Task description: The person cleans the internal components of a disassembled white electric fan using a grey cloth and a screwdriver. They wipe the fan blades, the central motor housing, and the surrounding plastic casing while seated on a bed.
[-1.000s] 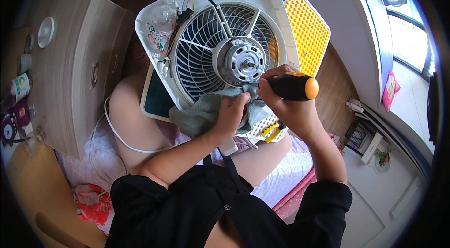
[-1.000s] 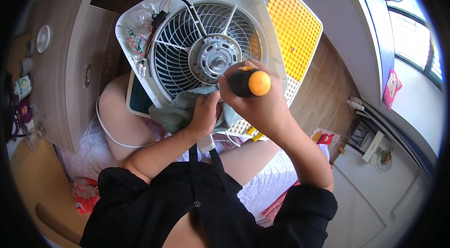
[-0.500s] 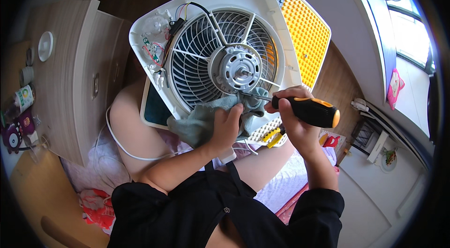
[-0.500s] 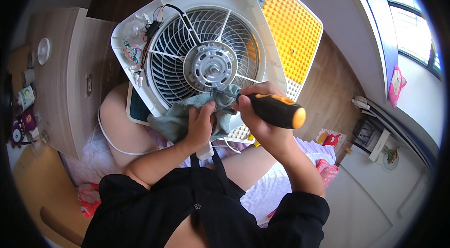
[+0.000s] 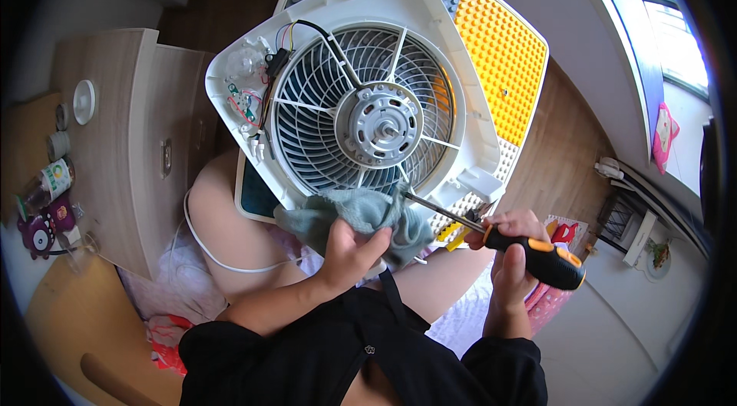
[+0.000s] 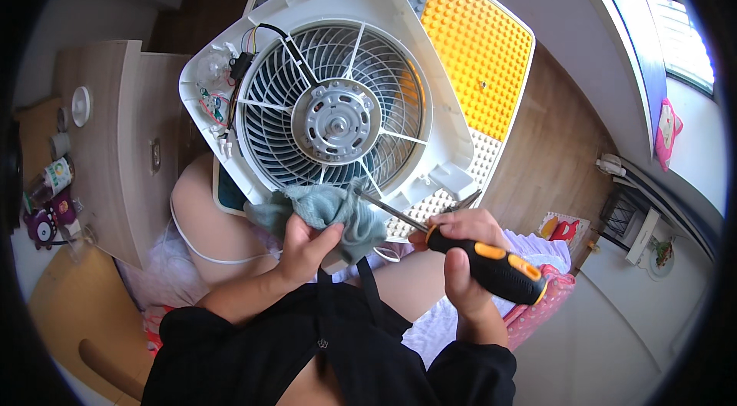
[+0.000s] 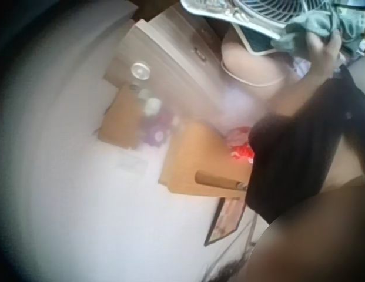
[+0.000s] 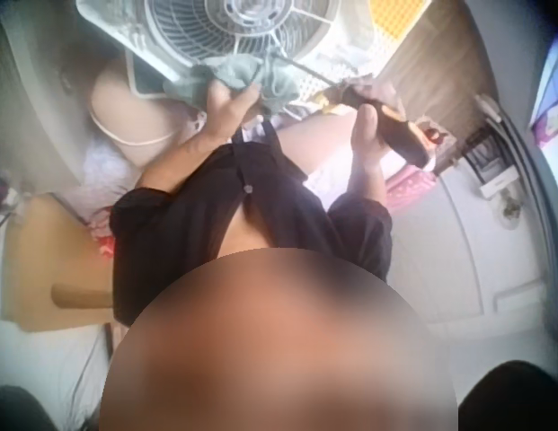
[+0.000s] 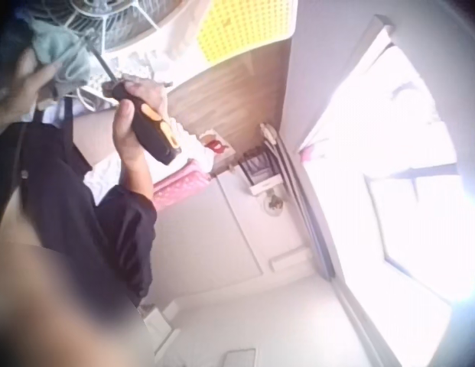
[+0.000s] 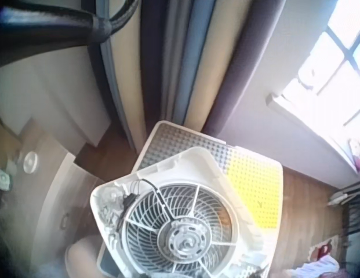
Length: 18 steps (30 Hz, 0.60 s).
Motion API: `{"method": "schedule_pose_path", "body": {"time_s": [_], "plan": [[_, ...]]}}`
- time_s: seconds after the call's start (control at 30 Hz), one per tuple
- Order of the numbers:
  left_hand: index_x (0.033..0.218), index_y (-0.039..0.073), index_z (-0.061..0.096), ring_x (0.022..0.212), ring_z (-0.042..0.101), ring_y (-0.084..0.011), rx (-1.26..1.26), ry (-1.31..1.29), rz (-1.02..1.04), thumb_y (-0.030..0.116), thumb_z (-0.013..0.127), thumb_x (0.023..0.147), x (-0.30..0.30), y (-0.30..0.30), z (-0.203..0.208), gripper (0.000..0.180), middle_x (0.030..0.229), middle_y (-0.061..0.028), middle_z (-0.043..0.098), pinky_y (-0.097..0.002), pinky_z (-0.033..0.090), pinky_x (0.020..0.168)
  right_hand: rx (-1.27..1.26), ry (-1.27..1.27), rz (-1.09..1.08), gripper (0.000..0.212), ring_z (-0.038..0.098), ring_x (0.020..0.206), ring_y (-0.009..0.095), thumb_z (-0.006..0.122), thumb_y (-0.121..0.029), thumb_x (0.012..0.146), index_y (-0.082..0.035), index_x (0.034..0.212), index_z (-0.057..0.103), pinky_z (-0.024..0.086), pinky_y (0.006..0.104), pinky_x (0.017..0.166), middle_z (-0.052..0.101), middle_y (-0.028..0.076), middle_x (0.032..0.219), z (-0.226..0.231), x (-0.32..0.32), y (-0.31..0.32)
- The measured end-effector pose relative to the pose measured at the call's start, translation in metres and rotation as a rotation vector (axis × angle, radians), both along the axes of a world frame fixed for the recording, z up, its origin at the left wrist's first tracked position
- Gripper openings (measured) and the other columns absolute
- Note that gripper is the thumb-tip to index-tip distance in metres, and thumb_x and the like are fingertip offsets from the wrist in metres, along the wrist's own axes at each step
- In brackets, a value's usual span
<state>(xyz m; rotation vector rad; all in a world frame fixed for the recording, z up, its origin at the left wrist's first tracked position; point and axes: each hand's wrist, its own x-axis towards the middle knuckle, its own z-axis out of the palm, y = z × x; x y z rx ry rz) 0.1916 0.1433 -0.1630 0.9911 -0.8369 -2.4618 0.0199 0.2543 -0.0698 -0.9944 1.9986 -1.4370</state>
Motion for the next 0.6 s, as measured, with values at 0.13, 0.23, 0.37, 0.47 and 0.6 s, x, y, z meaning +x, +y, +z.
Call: {"method": "schedule_pose_path", "body": {"time_s": [0.13,0.23,0.37,0.47,0.6], "plan": [[0.104,-0.003,0.059,0.089,0.058,-0.0086,-0.09,-0.049,-0.098,0.004,0.056,0.087,0.012,-0.016,-0.004,0.019,0.097,-0.0025,0.063,-0.0248,0.047,0.082,-0.017,-0.004,-0.017,0.028,0.062,0.081,0.023,0.062,-0.03,0.086,-0.005,0.096,0.057,0.05,0.0325,0.073,0.061,0.016,0.09,0.006,0.008,-0.003],[0.106,-0.003,0.061,0.085,0.057,-0.0076,-0.256,-0.088,-0.149,0.005,0.055,0.09,0.018,-0.029,-0.01,0.019,0.097,-0.0036,0.065,-0.0244,0.047,0.078,-0.006,0.063,0.075,0.026,0.063,0.08,0.025,0.065,-0.026,0.084,-0.005,0.097,0.057,0.051,0.0332,0.071,0.061,0.016,0.091,0.007,0.006,-0.006],[0.1,-0.003,0.063,0.081,0.057,-0.0063,-0.334,-0.121,-0.115,0.009,0.059,0.09,0.012,-0.039,-0.005,0.016,0.09,-0.002,0.066,-0.023,0.047,0.073,-0.055,0.17,0.094,0.028,0.065,0.075,0.023,0.066,-0.026,0.081,-0.003,0.095,0.058,0.051,0.0295,0.066,0.064,0.015,0.088,0.01,0.007,-0.008],[0.099,-0.003,0.064,0.08,0.057,-0.0058,-0.262,-0.171,-0.053,0.009,0.06,0.09,0.002,-0.039,-0.005,0.016,0.089,-0.0019,0.066,-0.0225,0.046,0.072,-0.111,0.283,0.114,0.026,0.065,0.07,0.022,0.067,-0.024,0.08,-0.002,0.093,0.059,0.051,0.0272,0.062,0.065,0.014,0.087,0.002,0.005,-0.02],[0.096,-0.002,0.064,0.078,0.056,-0.0053,-0.18,-0.23,0.022,0.01,0.06,0.09,-0.006,-0.041,-0.016,0.014,0.087,-0.0013,0.065,-0.0222,0.046,0.071,0.01,0.265,0.239,0.025,0.066,0.073,0.022,0.069,-0.007,0.074,-0.003,0.096,0.06,0.053,0.03,0.067,0.064,0.011,0.088,0.0,-0.002,-0.037]]}}
